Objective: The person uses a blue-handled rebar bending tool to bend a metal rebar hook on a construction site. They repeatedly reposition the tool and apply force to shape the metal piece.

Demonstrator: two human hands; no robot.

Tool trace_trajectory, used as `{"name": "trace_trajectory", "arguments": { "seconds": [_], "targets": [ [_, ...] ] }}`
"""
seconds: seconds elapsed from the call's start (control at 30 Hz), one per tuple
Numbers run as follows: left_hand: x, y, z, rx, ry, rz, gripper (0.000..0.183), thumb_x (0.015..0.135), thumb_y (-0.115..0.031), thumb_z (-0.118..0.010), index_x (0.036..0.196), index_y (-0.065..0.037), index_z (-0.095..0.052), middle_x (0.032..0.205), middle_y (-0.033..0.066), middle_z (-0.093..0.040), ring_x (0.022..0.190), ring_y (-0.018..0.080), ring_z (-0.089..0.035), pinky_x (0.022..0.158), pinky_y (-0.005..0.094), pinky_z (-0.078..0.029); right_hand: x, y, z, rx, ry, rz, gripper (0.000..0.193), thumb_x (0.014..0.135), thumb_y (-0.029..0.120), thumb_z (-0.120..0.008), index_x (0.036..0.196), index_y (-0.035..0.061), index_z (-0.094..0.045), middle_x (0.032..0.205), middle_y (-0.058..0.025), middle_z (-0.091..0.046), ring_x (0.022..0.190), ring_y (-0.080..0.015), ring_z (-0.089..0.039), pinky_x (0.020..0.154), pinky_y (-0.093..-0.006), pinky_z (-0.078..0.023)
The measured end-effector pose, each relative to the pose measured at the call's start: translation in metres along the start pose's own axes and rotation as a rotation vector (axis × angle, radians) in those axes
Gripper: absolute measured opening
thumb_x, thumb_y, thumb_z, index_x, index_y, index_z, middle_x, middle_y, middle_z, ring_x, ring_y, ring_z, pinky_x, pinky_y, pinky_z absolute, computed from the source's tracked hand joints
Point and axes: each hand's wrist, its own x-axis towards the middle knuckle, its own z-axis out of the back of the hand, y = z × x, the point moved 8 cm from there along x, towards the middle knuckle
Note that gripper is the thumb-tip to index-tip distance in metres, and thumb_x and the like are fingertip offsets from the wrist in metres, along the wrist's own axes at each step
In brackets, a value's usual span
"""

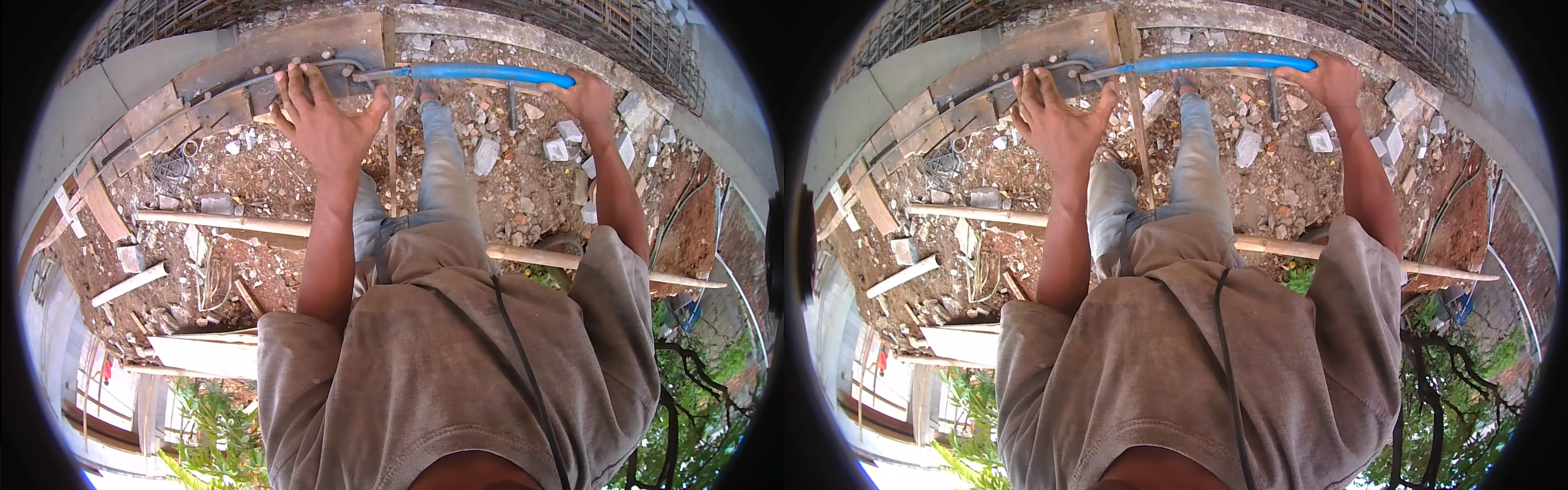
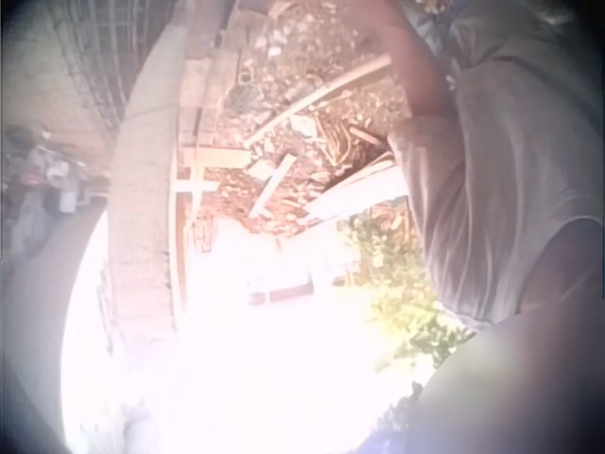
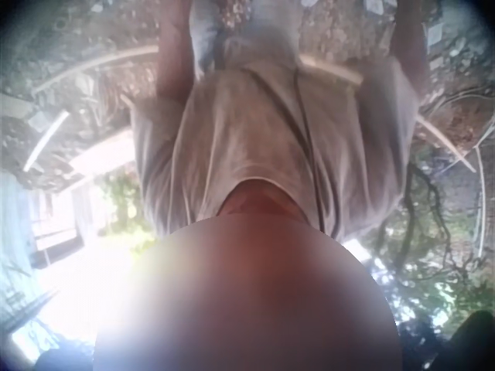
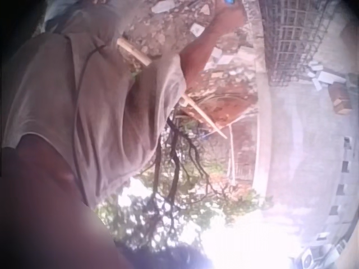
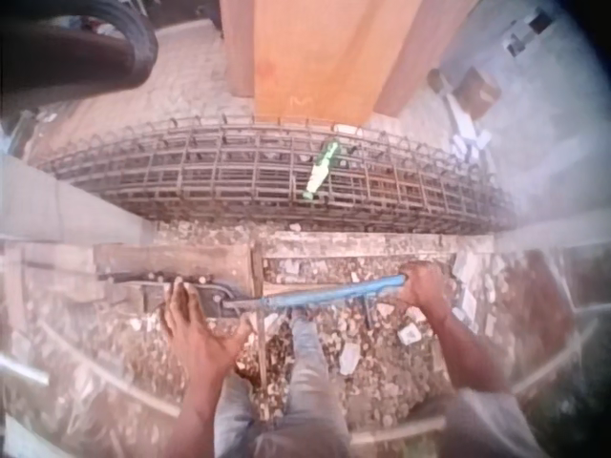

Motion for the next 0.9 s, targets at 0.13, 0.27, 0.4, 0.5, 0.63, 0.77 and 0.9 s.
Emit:
{"name": "trace_trajectory", "arguments": {
  "seconds": [0.13,0.27,0.4,0.5,0.63,0.77,0.9],
  "targets": [
    [-0.001,0.001,0.0,-0.083,-0.058,-0.026,0.097,0.07,-0.068,-0.07,0.135,0.003,-0.053,0.142,0.0228,-0.047,0.141,0.0385,-0.034,0.111,0.0609,-0.027,0.002,-0.003,-0.008,0.083,-0.033,0.032,0.072,0.067,0.084,-0.061,0.069,0.0125,-0.067,0.059,-0.0059,-0.061,0.052,-0.0273,-0.061,0.05,-0.0403,-0.048],
    [-0.001,0.002,-0.002,-0.086,-0.057,-0.028,0.097,0.07,-0.066,-0.071,0.135,0.003,-0.053,0.142,0.023,-0.046,0.142,0.0391,-0.033,0.11,0.061,-0.027,-0.009,-0.002,-0.019,0.076,0.078,-0.077,0.08,0.06,0.091,-0.06,0.078,0.0145,-0.076,0.058,-0.0067,-0.064,0.054,-0.0271,-0.065,0.054,-0.0404,-0.052],
    [-0.003,0.003,-0.003,-0.08,-0.052,-0.03,0.099,0.07,-0.066,-0.071,0.138,0.002,-0.05,0.143,0.0227,-0.045,0.142,0.0388,-0.031,0.11,0.061,-0.027,-0.036,0.011,-0.025,0.013,0.185,-0.185,0.079,0.061,0.09,-0.061,0.079,0.0146,-0.076,0.058,-0.0075,-0.063,0.054,-0.0284,-0.065,0.054,-0.041,-0.052],
    [-0.007,0.004,-0.007,-0.077,-0.08,-0.04,0.101,0.071,-0.067,-0.07,0.141,0.003,-0.047,0.144,0.0226,-0.045,0.142,0.0393,-0.031,0.111,0.0615,-0.026,-0.051,0.017,-0.022,0.077,0.16,-0.255,0.071,0.064,0.083,-0.066,0.072,0.0124,-0.069,0.058,-0.0088,-0.062,0.054,-0.0305,-0.063,0.054,-0.0437,-0.049],
    [-0.01,0.006,-0.012,-0.11,-0.066,0.015,0.101,0.074,-0.066,-0.068,0.143,0.004,-0.043,0.146,0.022,-0.041,0.143,0.0386,-0.03,0.112,0.0628,-0.023,-0.061,0.028,-0.007,0.065,0.081,-0.26,0.069,0.063,0.079,-0.071,0.066,0.0113,-0.064,0.058,-0.009,-0.061,0.054,-0.0312,-0.062,0.054,-0.0454,-0.047],
    [-0.031,-0.031,0.03,-0.376,-0.307,-0.03,0.095,0.079,-0.063,-0.067,0.144,0.002,-0.041,0.145,0.0218,-0.039,0.141,0.0358,-0.032,0.112,0.0631,-0.02,-0.073,0.033,0.008,0.069,0.052,-0.339,0.068,0.062,0.08,-0.072,0.065,0.0122,-0.065,0.059,-0.0089,-0.063,0.055,-0.0322,-0.062,0.053,-0.0446,-0.048],
    [-0.05,-0.17,0.013,-0.626,0.066,-0.642,0.079,0.076,-0.044,-0.078,0.136,-0.004,-0.048,0.128,0.0147,-0.053,0.128,0.0279,-0.048,0.111,0.0533,-0.026,-0.068,0.028,0.002,0.063,0.156,-0.358,0.08,0.059,0.089,-0.064,0.07,0.0097,-0.072,0.054,-0.0093,-0.062,0.051,-0.0286,-0.062,0.055,-0.0395,-0.051]
  ]
}}
